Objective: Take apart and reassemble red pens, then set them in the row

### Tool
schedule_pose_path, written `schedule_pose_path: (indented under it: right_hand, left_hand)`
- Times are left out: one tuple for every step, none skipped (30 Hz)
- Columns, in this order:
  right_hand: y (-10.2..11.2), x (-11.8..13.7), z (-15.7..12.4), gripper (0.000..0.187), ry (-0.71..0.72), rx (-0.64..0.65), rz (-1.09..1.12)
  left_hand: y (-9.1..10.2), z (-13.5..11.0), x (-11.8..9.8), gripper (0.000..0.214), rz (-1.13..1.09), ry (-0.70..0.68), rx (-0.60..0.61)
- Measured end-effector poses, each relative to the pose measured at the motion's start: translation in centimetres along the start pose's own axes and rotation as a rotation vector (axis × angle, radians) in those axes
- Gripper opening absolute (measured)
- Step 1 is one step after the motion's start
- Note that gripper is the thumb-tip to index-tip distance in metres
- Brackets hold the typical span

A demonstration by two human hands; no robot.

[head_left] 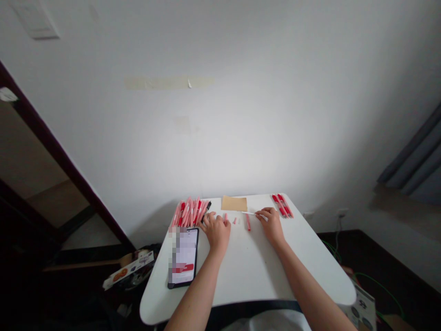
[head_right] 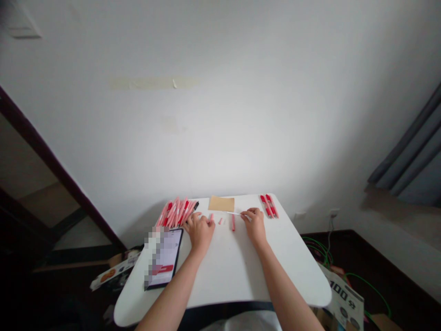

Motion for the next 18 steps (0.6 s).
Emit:
schedule_pose_path:
  right_hand:
    - [0.0, 0.0, 0.0, 0.03, 0.0, 0.002, 0.0]
    - [0.0, -0.1, 0.0, 0.03, -0.001, 0.005, 0.002]
    - [-0.1, -0.1, 0.0, 0.031, -0.002, 0.007, 0.006]
    - [-0.1, -0.2, 0.0, 0.031, -0.004, 0.008, 0.009]
    - [-0.1, -0.3, 0.0, 0.032, -0.005, 0.009, 0.012]
    - [-0.1, -0.3, 0.0, 0.033, -0.006, 0.01, 0.015]
    - [-0.1, -0.3, 0.0, 0.033, -0.006, 0.012, 0.016]
    - [-0.2, -0.4, 0.0, 0.033, -0.004, 0.015, 0.016]
    - [-0.3, -0.3, 0.0, 0.033, 0.0, 0.02, 0.015]
    - [-0.3, -0.3, 0.0, 0.033, 0.006, 0.027, 0.015]
    - [-0.4, -0.2, 0.0, 0.034, 0.013, 0.034, 0.015]
    - [-0.5, -0.1, 0.0, 0.034, 0.021, 0.04, 0.016]
    - [-0.6, 0.0, 0.0, 0.034, 0.029, 0.045, 0.018]
    - [-0.6, 0.1, 0.0, 0.035, 0.037, 0.048, 0.02]
    - [-0.6, 0.2, -0.1, 0.035, 0.045, 0.051, 0.023]
    - [-0.7, 0.3, -0.1, 0.035, 0.052, 0.054, 0.025]
    - [-0.7, 0.4, -0.1, 0.035, 0.06, 0.058, 0.026]
    - [-0.8, 0.5, -0.1, 0.034, 0.067, 0.062, 0.028]
  left_hand:
    - [0.0, 0.0, 0.0, 0.031, -0.002, 0.001, 0.002]
    - [0.0, 0.0, 0.0, 0.03, -0.003, 0.001, 0.003]
    - [0.0, 0.0, 0.0, 0.029, -0.002, 0.002, 0.004]
    - [0.0, 0.0, 0.0, 0.029, 0.002, 0.003, 0.005]
    - [0.0, -0.1, 0.0, 0.028, 0.005, 0.005, 0.007]
    - [0.0, -0.1, 0.0, 0.027, 0.007, 0.008, 0.009]
    - [0.0, -0.1, 0.0, 0.026, 0.005, 0.009, 0.011]
    - [-0.1, 0.0, 0.0, 0.024, -0.002, 0.008, 0.015]
    - [-0.1, 0.0, 0.0, 0.022, -0.016, 0.003, 0.019]
    - [-0.1, 0.0, -0.2, 0.019, -0.037, -0.007, 0.024]
    - [-0.2, 0.0, -0.3, 0.016, -0.064, -0.021, 0.029]
    - [-0.2, 0.1, -0.5, 0.015, -0.096, -0.037, 0.033]
    - [-0.3, 0.1, -0.6, 0.016, -0.129, -0.055, 0.039]
    - [-0.4, 0.1, -0.8, 0.018, -0.161, -0.073, 0.045]
    - [-0.4, 0.1, -0.9, 0.02, -0.19, -0.088, 0.051]
    - [-0.5, 0.1, -1.1, 0.02, -0.214, -0.098, 0.058]
    - [-0.5, 0.1, -1.2, 0.02, -0.234, -0.106, 0.064]
    - [-0.6, 0.1, -1.2, 0.02, -0.25, -0.112, 0.071]
Point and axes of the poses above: each hand's wrist, its own z-axis towards the middle knuckle, its own y-axis out of the back of the hand, x = y × z, the point moved 8 cm from there along z, towards the middle knuckle, and after that the axes turned 5 degrees about z, right-handed, at the moved point
